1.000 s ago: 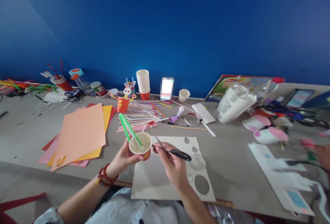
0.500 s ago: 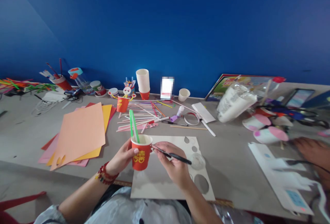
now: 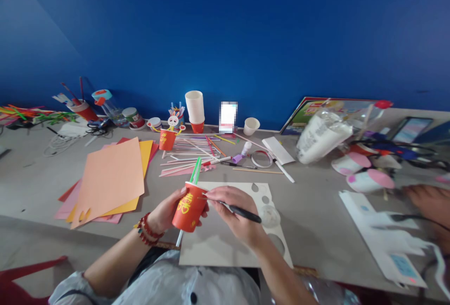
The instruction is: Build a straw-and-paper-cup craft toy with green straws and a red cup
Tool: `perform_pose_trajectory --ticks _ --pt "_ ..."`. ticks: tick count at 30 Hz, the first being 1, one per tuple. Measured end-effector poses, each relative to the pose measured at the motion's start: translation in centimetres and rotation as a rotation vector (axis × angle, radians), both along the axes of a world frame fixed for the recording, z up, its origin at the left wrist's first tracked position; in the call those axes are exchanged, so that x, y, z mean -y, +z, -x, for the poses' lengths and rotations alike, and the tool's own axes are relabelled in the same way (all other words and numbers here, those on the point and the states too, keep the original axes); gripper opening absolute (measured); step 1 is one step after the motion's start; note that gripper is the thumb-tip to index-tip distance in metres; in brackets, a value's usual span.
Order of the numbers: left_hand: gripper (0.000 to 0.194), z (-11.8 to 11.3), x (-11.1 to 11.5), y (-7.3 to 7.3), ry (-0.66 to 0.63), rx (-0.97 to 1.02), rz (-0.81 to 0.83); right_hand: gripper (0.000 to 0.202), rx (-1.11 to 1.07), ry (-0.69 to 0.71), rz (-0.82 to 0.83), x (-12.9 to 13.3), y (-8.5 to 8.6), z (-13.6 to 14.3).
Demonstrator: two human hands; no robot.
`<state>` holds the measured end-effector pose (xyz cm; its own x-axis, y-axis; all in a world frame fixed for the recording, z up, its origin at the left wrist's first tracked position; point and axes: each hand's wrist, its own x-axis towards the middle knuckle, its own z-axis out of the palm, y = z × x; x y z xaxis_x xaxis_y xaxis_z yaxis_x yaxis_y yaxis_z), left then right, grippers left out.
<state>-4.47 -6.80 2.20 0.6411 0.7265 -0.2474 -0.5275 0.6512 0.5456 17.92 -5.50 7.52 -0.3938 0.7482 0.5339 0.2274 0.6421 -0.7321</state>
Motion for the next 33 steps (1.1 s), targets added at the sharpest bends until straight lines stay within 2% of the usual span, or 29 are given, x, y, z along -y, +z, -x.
perform_pose_trajectory --ticks 9,13,16,19,21,24,26,28,31,33 --pt "0.054 0.0 -0.3 0.5 -0.052 -0.074 0.104 0.026 0.337 0.251 -0.190 -1.3 1.8 -1.3" --pt "0.054 0.2 -0.3 0.8 -0.045 -0.107 0.094 0.024 0.392 0.253 -0.186 -1.4 2.2 -1.2" --pt "0.051 0.1 -0.1 0.9 0.036 -0.168 0.004 0.024 0.274 0.194 -0.151 -1.0 1.9 -0.8" --pt "0.049 -0.2 0.3 0.6 0.235 -0.276 -0.227 0.018 0.067 0.003 0.046 -0.3 0.4 0.0" --pt "0.053 -0.5 0.5 -0.1 0.396 -0.417 -0.419 0.015 -0.085 -0.117 0.285 0.2 -1.0 0.8" --pt "0.065 -0.7 0.6 -1.3 0.554 -0.682 -0.660 0.019 -0.382 -0.197 0.668 0.7 -2.5 1.9" --pt "0.070 -0.5 0.6 -1.6 0.605 -0.845 -0.844 0.023 -0.575 -0.217 0.877 0.7 -2.7 2.5" --pt "0.071 -0.1 0.2 -1.3 0.634 -0.948 -1.081 0.027 -0.710 -0.213 1.067 0.5 -2.5 2.7" --pt "0.063 0.9 -0.7 -0.1 0.621 -0.946 -1.422 0.030 -0.816 -0.177 1.276 0.1 -2.0 2.7" --pt "0.060 1.4 -1.2 0.6 0.580 -0.950 -1.575 0.031 -0.845 -0.152 1.348 0.1 -1.9 2.6"
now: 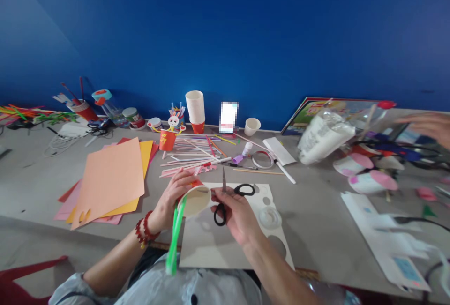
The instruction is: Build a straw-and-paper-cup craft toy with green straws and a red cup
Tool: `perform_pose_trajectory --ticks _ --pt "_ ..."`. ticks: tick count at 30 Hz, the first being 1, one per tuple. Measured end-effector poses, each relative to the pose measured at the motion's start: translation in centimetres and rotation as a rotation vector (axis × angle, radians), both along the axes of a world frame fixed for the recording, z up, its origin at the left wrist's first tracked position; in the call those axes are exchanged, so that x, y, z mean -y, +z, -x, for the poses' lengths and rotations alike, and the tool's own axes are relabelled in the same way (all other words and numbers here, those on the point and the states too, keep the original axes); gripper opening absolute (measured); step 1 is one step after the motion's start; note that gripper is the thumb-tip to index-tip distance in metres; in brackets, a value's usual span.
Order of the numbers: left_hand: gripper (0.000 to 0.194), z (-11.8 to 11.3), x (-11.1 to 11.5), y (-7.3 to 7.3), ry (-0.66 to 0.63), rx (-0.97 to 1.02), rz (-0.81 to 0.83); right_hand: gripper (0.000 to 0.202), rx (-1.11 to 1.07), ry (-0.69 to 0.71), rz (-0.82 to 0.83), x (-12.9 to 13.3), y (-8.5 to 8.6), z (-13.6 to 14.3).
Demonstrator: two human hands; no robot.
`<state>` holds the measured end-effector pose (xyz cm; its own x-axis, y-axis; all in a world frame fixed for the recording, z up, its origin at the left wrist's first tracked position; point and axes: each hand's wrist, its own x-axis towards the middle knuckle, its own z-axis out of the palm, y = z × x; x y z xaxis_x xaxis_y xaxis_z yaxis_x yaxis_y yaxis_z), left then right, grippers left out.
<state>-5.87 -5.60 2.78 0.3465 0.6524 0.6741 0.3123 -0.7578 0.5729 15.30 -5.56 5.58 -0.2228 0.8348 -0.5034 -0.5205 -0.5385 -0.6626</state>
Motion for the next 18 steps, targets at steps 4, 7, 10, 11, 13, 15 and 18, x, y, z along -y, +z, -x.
perform_pose_trajectory --ticks 4,7,10,11,13,15,18 --pt "0.065 0.2 0.1 0.2 -0.003 0.023 0.040 0.031 0.026 0.008 -0.044 0.3 -0.2 0.0" --pt "0.073 -0.2 1.0 -0.2 0.047 0.205 0.341 0.023 0.230 0.019 -0.333 0.5 0.0 -0.4" --pt "0.059 -0.7 1.6 -0.4 -0.048 0.433 0.745 0.010 0.554 0.099 -0.830 0.2 0.8 -1.3" --pt "0.053 -0.8 1.6 -0.3 -0.100 0.515 0.864 0.011 0.653 0.123 -0.999 0.0 1.2 -1.7" --pt "0.048 -1.0 1.6 0.1 -0.185 0.671 1.041 0.017 0.801 0.175 -1.285 -0.5 2.1 -2.3" --pt "0.047 -1.1 1.5 0.6 -0.259 0.777 1.178 0.019 0.866 0.253 -1.477 -1.1 3.1 -2.8" --pt "0.050 -1.2 1.5 1.1 -0.395 0.816 1.351 0.019 0.875 0.388 -1.650 -1.7 4.1 -3.3"
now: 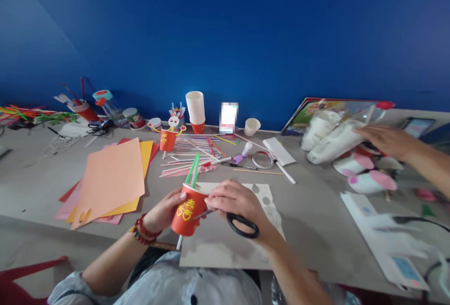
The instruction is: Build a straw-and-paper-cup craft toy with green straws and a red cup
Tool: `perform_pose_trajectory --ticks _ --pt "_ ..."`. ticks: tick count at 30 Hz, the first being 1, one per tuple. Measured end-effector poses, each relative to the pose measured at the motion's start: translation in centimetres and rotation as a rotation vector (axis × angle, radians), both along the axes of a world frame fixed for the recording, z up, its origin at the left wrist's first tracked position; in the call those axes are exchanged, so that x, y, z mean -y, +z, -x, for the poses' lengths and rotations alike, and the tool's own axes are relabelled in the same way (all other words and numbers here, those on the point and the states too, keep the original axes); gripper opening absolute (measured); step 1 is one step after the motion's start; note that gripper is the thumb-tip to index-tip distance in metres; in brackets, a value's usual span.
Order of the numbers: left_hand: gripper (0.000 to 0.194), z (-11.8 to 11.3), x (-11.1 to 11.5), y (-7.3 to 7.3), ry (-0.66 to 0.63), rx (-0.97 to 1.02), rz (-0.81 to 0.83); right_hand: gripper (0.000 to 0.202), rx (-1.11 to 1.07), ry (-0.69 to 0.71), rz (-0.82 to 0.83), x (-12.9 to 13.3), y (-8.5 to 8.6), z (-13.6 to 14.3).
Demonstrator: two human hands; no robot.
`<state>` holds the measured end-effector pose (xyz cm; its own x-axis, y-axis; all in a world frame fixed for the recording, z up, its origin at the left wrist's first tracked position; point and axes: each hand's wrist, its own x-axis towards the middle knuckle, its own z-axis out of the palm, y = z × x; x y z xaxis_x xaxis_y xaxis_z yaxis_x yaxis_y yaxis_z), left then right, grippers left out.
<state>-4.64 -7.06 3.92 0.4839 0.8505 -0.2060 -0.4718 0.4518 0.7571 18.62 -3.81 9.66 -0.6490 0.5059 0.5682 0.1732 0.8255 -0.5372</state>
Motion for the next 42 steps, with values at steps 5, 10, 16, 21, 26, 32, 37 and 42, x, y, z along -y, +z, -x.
perform_pose_trajectory --ticks 5,10,16,21,26,32,37,42 --pt "0.054 0.0 0.2 -0.6 0.180 -0.208 -0.240 0.018 -0.063 -0.104 0.060 0.2 -0.8 0.3" --pt "0.066 -0.3 0.0 -1.9 0.440 -0.684 -0.708 0.015 -0.441 -0.367 0.695 1.3 -3.5 2.0" --pt "0.067 -0.4 -0.6 -2.0 0.504 -0.627 -0.979 0.030 -0.770 -0.335 1.478 1.8 -3.2 3.2" --pt "0.068 -0.2 -0.4 -2.7 0.391 -0.418 -0.568 0.032 -0.771 -0.367 1.436 1.8 -2.0 2.8" --pt "0.065 0.0 -0.5 -2.2 0.366 -0.171 -0.275 0.029 -0.633 -0.506 1.032 1.0 -2.5 0.0" --pt "0.049 0.3 -0.8 -0.2 0.275 0.027 -0.100 0.023 -0.011 -0.785 0.199 -2.0 -5.2 -8.2" --pt "0.045 0.1 -1.0 -0.1 0.193 0.189 0.023 0.036 0.559 -0.780 0.021 -3.5 -8.5 -15.5" --pt "0.049 0.0 -1.2 -0.4 0.104 0.258 0.100 0.051 0.755 -0.641 -0.045 -4.0 -11.4 -19.9"
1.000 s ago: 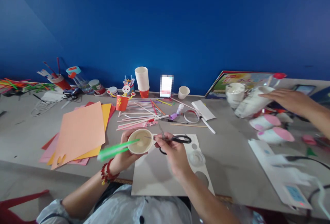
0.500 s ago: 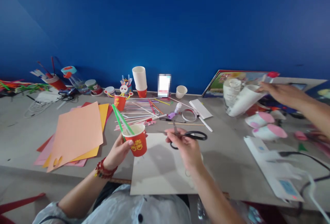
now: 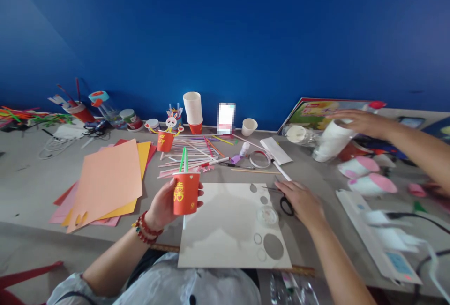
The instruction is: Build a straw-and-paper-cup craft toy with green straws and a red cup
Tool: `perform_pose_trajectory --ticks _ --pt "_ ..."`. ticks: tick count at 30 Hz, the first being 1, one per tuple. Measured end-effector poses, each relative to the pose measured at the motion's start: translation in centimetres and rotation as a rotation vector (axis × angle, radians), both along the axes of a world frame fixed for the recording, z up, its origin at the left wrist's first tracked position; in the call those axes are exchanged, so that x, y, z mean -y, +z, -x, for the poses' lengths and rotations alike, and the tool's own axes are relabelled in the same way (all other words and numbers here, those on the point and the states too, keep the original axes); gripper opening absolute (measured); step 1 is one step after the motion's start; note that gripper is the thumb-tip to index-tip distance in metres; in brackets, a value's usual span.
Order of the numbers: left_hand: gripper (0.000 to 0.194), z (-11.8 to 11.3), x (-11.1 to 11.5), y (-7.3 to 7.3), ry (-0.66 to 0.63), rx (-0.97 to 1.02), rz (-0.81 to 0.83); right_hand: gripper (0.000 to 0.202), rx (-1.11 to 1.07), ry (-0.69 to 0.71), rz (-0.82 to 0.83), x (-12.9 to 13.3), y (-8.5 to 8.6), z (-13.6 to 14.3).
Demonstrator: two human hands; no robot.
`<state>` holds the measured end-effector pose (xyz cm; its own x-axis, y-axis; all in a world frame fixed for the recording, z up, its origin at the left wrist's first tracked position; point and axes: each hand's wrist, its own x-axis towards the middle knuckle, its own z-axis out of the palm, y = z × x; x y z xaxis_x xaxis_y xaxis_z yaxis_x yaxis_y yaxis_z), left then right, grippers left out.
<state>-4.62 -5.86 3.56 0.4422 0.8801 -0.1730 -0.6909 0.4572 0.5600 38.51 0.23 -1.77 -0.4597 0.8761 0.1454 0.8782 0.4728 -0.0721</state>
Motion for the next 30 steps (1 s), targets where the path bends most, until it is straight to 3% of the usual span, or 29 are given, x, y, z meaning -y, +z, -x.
perform_pose_trajectory --ticks 4,12,19,21,24,27,30 --pt "0.049 -0.1 0.0 0.0 -0.003 0.000 -0.012 0.053 0.046 0.025 -0.010 -0.6 -0.8 -1.4" --pt "0.048 -0.2 0.2 0.0 0.014 -0.015 -0.057 0.059 0.179 -0.044 -0.019 -0.7 1.2 -1.3" --pt "0.060 0.2 0.8 -0.8 0.138 -0.273 -0.277 0.051 0.144 -0.121 -0.005 -1.3 2.1 -1.3" --pt "0.063 0.4 0.9 -1.0 0.160 -0.376 -0.344 0.042 0.021 -0.140 -0.012 -0.9 3.5 0.6" --pt "0.067 0.4 1.0 -0.9 0.131 -0.533 -0.463 0.036 -0.296 -0.131 0.024 0.8 6.5 5.5" --pt "0.073 0.2 0.9 -0.6 0.079 -0.647 -0.622 0.027 -0.626 0.005 0.157 2.6 9.8 11.5" --pt "0.070 0.0 0.8 -0.4 0.069 -0.782 -0.767 0.020 -0.822 0.135 0.206 3.8 12.2 16.4"
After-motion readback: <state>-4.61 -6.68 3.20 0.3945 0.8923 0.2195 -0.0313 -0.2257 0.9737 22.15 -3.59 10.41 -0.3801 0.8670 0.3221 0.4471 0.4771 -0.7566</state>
